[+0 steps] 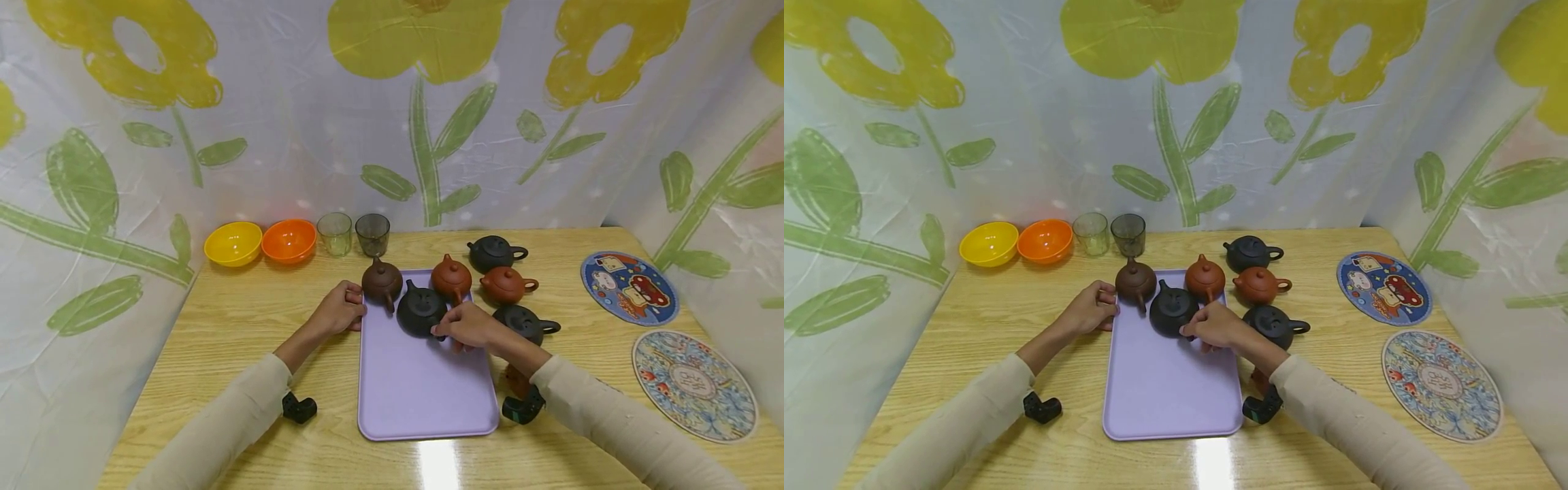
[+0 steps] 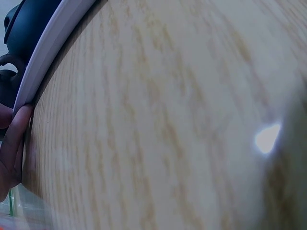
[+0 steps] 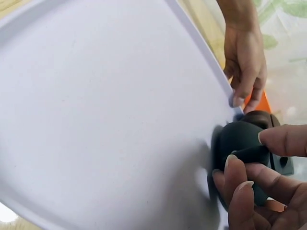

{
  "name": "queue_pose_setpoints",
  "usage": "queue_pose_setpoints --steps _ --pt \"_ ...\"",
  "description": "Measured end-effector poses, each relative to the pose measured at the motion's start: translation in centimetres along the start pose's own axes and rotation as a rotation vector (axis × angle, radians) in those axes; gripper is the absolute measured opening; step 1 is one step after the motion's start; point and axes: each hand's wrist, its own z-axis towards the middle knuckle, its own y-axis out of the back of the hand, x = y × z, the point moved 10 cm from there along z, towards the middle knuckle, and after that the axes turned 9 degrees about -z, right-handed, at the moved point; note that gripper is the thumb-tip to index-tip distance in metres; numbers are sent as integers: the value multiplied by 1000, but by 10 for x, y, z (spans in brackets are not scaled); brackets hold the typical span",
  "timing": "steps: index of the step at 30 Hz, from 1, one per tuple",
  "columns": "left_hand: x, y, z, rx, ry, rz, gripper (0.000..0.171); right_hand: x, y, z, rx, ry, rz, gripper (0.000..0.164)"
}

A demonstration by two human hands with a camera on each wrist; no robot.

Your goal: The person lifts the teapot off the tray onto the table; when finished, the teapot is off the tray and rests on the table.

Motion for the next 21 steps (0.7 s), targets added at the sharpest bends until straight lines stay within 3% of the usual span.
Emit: queue_pose_setpoints --steps 7,21 --pt "-2 0 -1 3 -5 -11 44 -2 0 1 7 -38 -9 33" --pt "0 0 -1 -6 7 -10 43 1 -1 0 -6 -23 21 36"
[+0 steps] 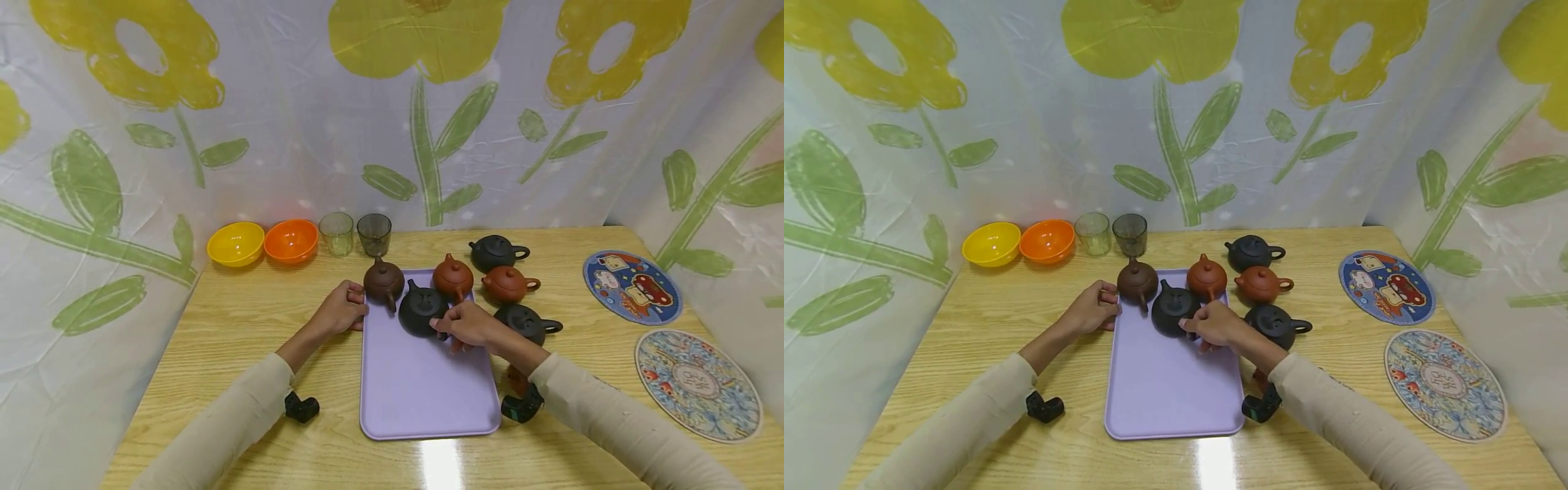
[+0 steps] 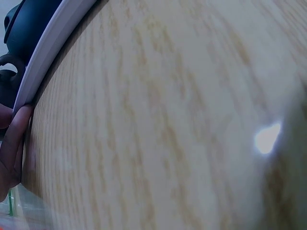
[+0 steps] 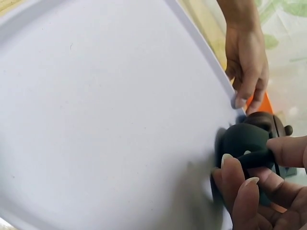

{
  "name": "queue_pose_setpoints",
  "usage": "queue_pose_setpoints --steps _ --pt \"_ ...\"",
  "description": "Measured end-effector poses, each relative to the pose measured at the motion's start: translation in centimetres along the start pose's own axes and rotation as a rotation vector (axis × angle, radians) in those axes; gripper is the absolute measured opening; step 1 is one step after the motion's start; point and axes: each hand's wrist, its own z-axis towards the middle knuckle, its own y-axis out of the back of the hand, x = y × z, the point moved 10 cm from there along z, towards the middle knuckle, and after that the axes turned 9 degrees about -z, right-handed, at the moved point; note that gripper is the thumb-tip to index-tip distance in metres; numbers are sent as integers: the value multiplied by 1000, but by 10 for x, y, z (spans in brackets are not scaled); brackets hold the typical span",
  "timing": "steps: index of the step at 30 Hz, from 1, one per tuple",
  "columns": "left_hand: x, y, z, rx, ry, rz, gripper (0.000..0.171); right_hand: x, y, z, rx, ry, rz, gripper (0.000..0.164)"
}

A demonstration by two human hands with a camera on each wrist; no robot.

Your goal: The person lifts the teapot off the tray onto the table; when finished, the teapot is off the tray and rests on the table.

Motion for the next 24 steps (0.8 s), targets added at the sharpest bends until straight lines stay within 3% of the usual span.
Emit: queue_pose_setpoints --steps 24 --pt "1 1 3 -2 14 10 44 -5 17 -14 -6 6 54 31"
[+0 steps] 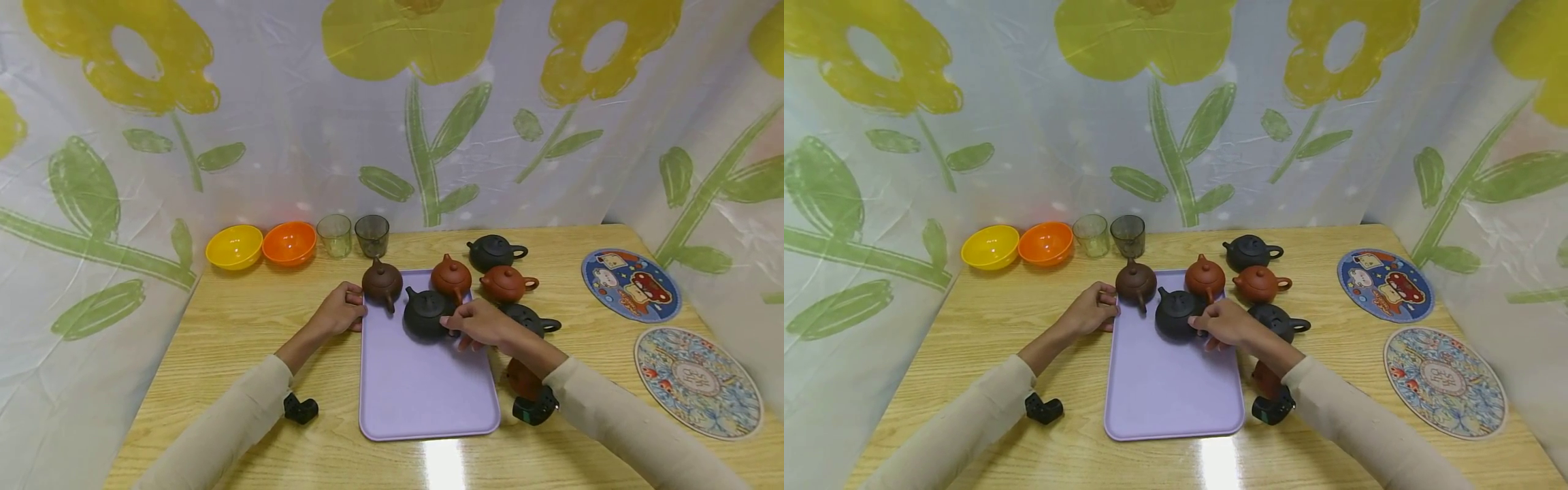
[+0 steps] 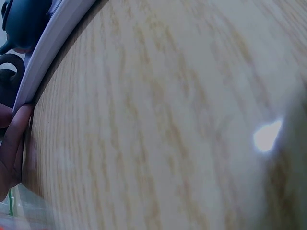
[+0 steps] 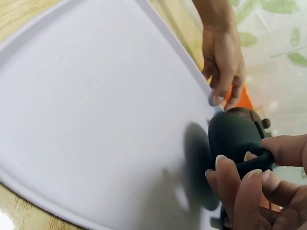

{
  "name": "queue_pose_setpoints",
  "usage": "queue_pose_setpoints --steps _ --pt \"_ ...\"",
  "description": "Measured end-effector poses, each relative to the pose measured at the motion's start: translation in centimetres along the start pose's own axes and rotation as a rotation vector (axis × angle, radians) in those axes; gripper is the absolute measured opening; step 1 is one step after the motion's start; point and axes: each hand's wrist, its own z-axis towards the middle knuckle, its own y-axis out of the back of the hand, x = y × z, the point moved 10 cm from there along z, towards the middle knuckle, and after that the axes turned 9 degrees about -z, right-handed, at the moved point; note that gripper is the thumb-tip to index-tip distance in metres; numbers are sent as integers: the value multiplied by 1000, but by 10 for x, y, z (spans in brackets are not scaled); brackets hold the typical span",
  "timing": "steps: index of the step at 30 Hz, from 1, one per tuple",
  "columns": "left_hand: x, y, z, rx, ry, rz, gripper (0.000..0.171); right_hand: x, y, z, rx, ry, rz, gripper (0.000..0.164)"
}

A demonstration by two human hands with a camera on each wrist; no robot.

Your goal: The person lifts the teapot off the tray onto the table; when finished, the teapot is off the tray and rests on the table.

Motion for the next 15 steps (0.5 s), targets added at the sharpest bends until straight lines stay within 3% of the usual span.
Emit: queue_pose_setpoints --steps 15 --pt "-1 -1 -1 -4 -2 13 45 5 17 -26 4 66 2 37"
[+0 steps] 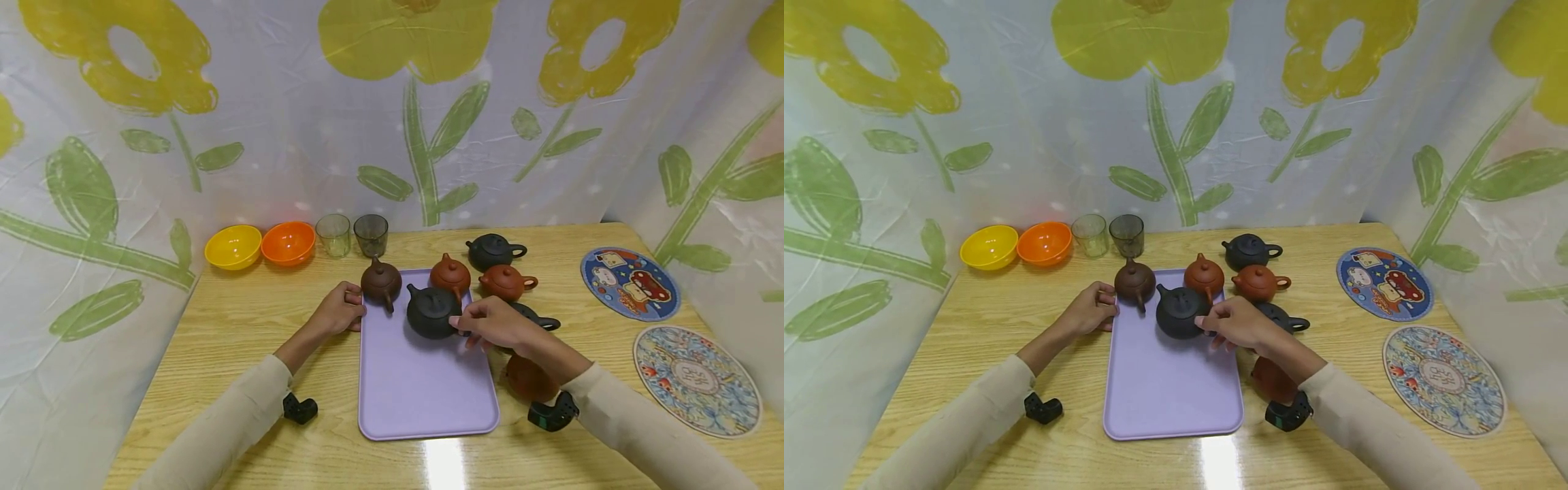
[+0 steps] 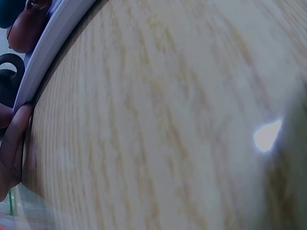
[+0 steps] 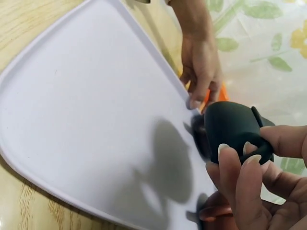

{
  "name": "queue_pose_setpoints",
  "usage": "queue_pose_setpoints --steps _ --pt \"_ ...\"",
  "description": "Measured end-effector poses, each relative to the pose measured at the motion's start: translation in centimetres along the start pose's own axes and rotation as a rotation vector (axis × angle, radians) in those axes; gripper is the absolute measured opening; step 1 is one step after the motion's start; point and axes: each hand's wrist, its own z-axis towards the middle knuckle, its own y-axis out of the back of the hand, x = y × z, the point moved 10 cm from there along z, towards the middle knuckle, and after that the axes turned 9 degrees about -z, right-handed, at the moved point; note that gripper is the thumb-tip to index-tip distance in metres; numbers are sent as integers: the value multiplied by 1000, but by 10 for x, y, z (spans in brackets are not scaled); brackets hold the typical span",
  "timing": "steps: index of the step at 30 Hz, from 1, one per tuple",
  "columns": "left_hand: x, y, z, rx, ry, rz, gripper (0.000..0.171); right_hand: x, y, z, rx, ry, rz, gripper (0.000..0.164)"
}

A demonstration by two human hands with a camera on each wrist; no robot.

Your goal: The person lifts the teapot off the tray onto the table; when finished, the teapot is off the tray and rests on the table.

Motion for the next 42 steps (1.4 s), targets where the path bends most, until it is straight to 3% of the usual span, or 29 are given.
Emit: queue_pose_setpoints --steps 15,30,42 --pt "-1 -1 0 9 -4 -11 45 5 14 -25 19 66 42 31" --pt "0 0 -1 11 -7 -11 42 6 46 -45 -20 82 35 26" --pt "0 0 -1 4 0 -4 43 0 75 -52 -53 86 17 36"
